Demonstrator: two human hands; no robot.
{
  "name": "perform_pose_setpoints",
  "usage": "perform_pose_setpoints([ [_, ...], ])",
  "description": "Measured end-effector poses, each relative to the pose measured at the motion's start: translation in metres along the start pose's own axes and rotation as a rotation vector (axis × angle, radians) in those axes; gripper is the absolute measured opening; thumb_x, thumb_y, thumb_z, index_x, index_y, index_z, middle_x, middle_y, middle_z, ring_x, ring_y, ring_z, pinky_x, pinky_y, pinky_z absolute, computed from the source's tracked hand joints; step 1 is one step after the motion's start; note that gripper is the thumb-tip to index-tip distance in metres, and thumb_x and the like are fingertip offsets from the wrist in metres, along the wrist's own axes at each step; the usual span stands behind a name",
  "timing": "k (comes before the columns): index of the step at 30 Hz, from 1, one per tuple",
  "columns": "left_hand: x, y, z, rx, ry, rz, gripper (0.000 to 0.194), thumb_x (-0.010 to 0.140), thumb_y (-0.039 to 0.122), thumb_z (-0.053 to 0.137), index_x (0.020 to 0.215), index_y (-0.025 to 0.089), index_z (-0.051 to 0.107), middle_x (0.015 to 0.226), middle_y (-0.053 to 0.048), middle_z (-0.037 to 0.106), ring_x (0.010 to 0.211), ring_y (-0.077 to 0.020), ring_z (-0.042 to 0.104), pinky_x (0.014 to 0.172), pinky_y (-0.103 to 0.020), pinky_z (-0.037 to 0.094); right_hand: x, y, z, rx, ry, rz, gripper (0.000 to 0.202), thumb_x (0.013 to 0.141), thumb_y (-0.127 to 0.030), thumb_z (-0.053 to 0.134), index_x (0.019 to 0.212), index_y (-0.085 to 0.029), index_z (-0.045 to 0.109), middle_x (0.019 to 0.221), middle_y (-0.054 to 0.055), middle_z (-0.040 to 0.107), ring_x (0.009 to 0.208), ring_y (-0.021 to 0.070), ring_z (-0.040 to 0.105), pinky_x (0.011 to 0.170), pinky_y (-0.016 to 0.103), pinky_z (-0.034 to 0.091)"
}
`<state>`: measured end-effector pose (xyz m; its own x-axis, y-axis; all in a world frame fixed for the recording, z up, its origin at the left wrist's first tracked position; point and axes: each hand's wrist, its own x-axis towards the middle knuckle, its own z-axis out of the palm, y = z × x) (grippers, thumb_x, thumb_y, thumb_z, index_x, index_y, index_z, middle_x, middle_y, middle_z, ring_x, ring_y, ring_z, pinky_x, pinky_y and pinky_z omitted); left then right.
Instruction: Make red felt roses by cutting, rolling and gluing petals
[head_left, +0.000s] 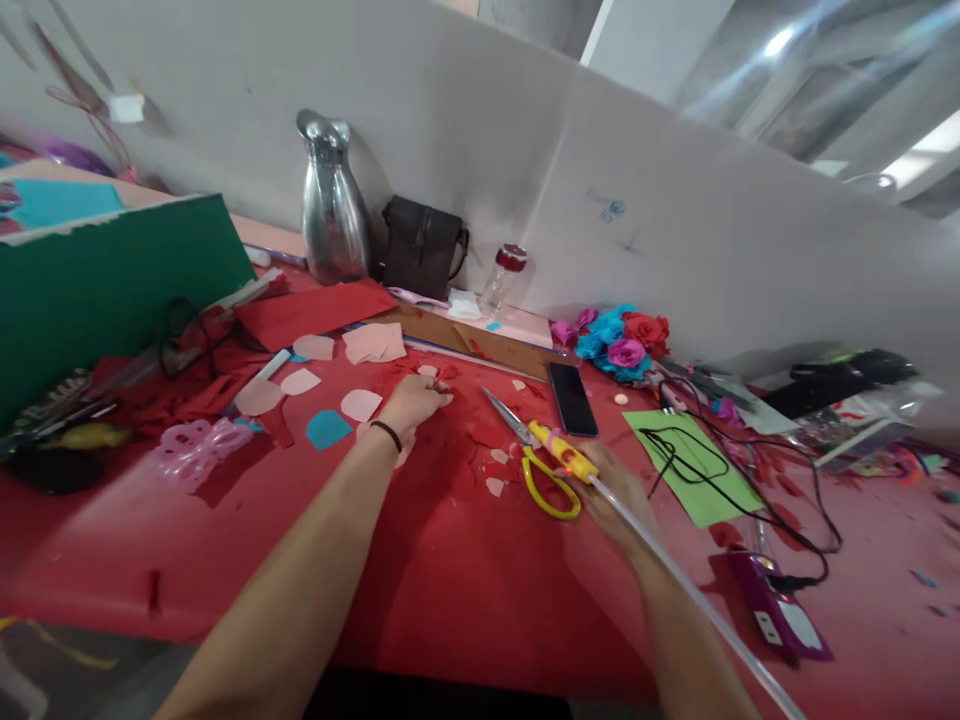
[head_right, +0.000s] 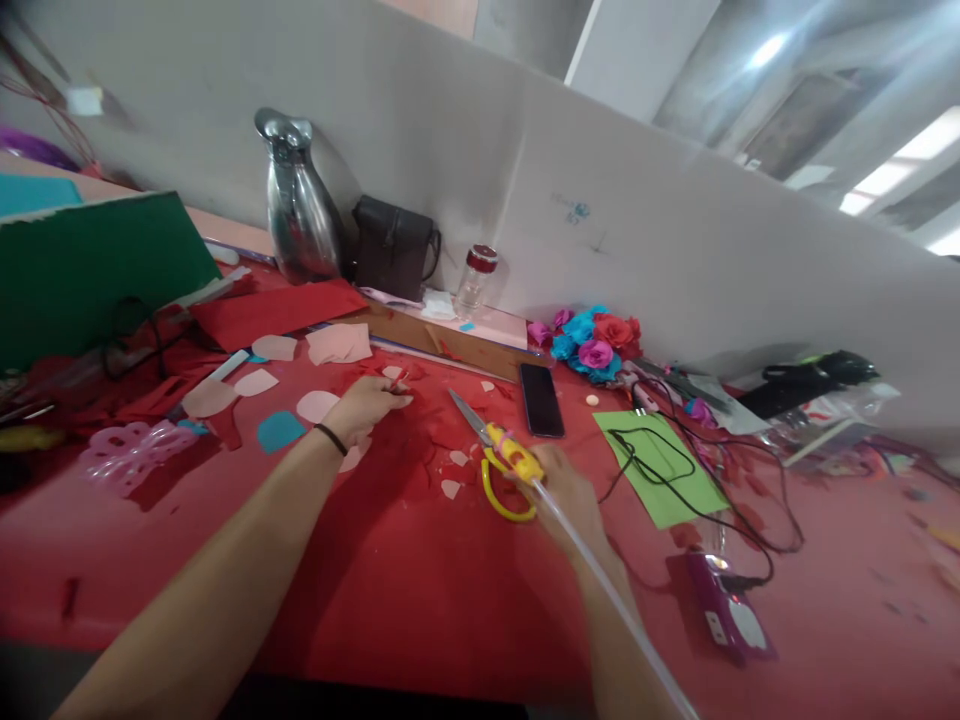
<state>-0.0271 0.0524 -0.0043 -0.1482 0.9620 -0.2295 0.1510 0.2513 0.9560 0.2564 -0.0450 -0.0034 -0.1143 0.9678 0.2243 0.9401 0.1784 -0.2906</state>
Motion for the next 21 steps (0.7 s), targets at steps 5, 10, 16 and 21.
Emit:
perform_pose_setpoints([
  [5, -0.008, 0.01, -0.002, -0.125, -0.098, 0.027, 0.006, 0.057, 0.019, 0.069, 0.057, 0.018, 0.063, 0.05, 0.004, 0.053, 0.06, -0.0147, 0.053, 0.061, -0.025, 0.041, -0.033, 0.072, -0.025, -0.164, -0.083, -0.049, 0.031, 0.086, -0.026, 0.043, 0.116, -0.021, 0.049, 0.114, 0.012, 0.057, 0.099, 0.0256, 0.061, 0.082, 0.037, 0.05],
  [10, -0.017, 0.019, 0.003, -0.184, -0.217, 0.081, 0.013, 0.053, 0.019, 0.073, 0.063, 0.017, 0.066, 0.061, 0.002, 0.062, 0.064, -0.0129, 0.054, 0.065, -0.025, 0.042, -0.048, 0.11, -0.025, -0.26, -0.077, -0.027, 0.047, 0.082, -0.01, 0.034, 0.127, -0.015, 0.046, 0.122, 0.016, 0.054, 0.119, 0.0256, 0.05, 0.101, 0.044, 0.042],
  [16, -0.028, 0.022, 0.009, -0.15, -0.412, 0.151, 0.018, 0.052, 0.022, 0.075, 0.068, 0.016, 0.066, 0.062, 0.002, 0.062, 0.064, -0.0126, 0.056, 0.069, -0.027, 0.044, -0.036, 0.067, -0.051, -0.317, -0.091, 0.091, 0.051, 0.075, -0.008, 0.042, 0.122, -0.019, 0.058, 0.115, 0.016, 0.064, 0.107, 0.0307, 0.059, 0.092, 0.05, 0.045],
  [21, -0.029, 0.022, 0.009, -0.031, -0.431, 0.254, 0.019, 0.054, 0.021, 0.073, 0.068, 0.016, 0.062, 0.06, 0.003, 0.059, 0.06, -0.0126, 0.055, 0.062, -0.026, 0.043, 0.012, -0.053, -0.052, 0.132, 0.152, 0.038, 0.037, 0.086, -0.032, 0.047, 0.117, -0.021, 0.062, 0.116, 0.011, 0.066, 0.107, 0.0259, 0.06, 0.094, 0.044, 0.046],
])
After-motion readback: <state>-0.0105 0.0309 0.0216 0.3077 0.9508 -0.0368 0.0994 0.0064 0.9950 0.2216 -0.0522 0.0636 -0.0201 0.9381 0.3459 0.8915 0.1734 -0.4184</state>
